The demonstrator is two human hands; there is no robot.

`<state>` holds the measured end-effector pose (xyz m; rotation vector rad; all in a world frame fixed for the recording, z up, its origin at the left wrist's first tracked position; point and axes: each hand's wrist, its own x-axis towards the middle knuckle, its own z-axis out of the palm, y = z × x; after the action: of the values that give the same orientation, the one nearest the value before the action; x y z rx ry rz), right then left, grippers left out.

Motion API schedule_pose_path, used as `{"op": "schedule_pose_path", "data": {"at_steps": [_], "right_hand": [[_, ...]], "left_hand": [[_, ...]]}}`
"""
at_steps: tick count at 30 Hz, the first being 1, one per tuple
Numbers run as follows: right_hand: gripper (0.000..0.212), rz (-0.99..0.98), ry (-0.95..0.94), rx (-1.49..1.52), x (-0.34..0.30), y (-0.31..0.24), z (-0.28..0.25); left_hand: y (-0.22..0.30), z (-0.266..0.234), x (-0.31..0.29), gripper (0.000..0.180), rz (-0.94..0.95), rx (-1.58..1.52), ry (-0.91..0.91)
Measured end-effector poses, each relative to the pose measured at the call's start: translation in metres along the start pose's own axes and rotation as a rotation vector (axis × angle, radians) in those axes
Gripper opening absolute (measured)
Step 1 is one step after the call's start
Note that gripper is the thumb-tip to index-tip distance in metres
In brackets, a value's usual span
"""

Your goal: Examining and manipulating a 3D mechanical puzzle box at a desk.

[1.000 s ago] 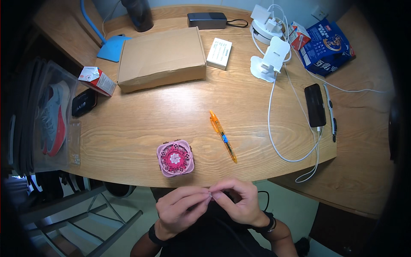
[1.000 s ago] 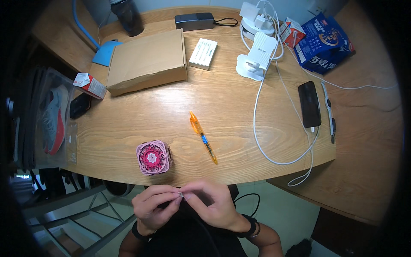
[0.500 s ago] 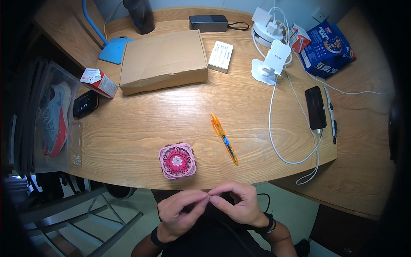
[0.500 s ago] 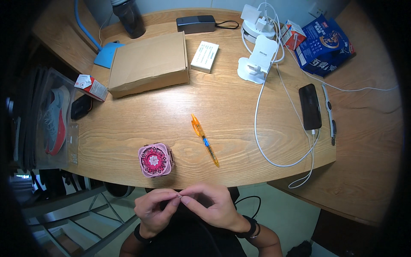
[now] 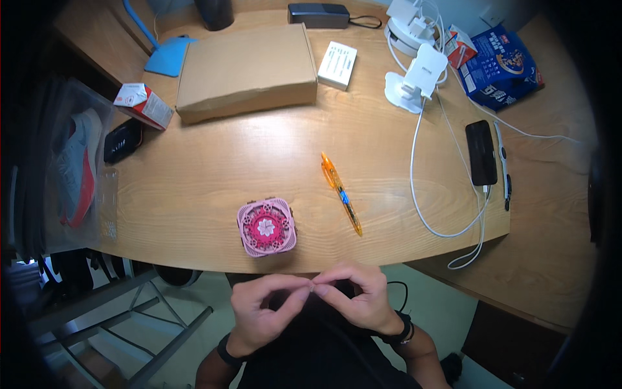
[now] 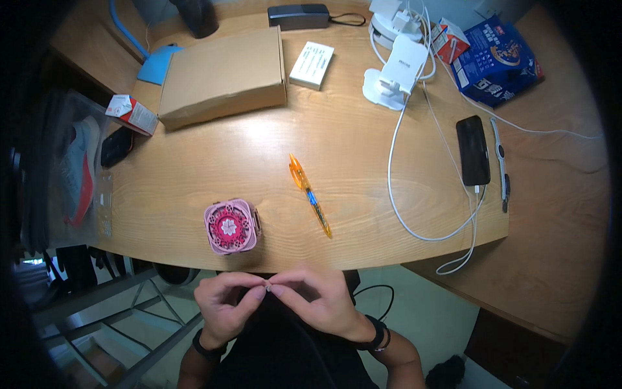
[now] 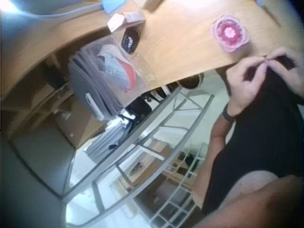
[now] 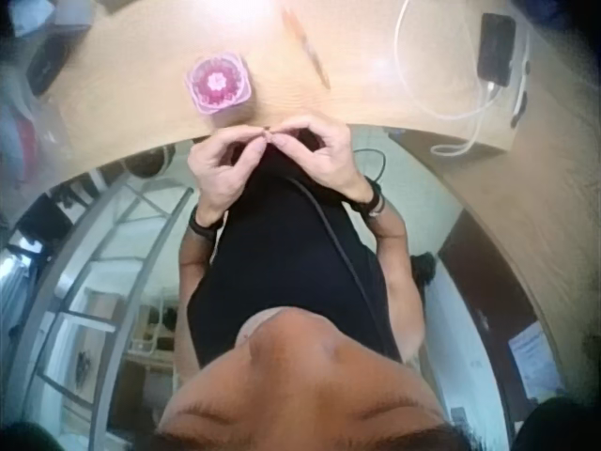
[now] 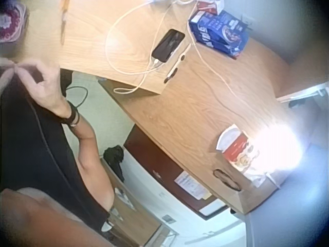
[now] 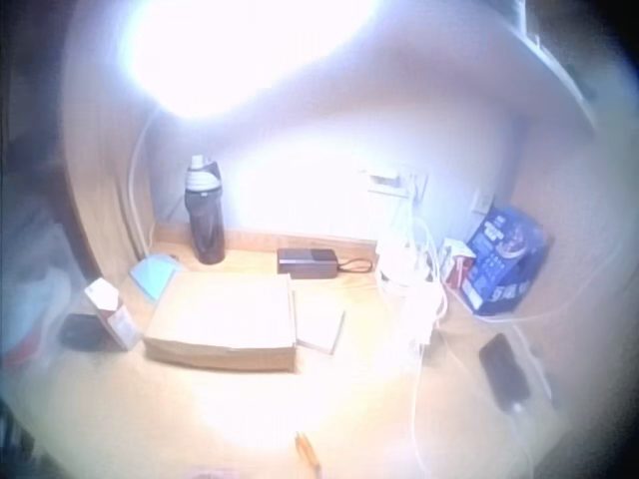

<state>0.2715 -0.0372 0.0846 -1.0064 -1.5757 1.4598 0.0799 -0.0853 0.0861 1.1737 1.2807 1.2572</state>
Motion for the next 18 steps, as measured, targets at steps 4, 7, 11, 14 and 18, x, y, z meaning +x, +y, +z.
{"op": "schedule_pose_path", "data": {"at_steps": [4, 7, 11, 14, 18], "right_hand": [[0.016, -0.082, -0.029, -0.070, 0.002, 0.005, 0.000], [0.016, -0.049, -0.029, -0.027, 0.001, 0.009, 0.000], [0.016, -0.053, -0.028, -0.020, 0.004, 0.014, 0.001], [0.016, -0.073, -0.030, -0.044, 0.006, 0.013, 0.003], [0.013, -0.078, -0.021, -0.033, 0.006, 0.012, 0.006]], "left_hand": [[-0.003, -0.003, 0.000, 0.015, -0.111, -0.123, -0.001], [-0.005, 0.000, -0.002, 0.017, -0.173, -0.256, 0.010], [-0.002, 0.001, -0.001, 0.018, -0.215, -0.295, 0.020], [-0.003, -0.001, -0.002, 0.020, -0.164, -0.225, 0.012], [-0.010, 0.001, -0.003, 0.021, -0.028, -0.152, 0.038]]}}
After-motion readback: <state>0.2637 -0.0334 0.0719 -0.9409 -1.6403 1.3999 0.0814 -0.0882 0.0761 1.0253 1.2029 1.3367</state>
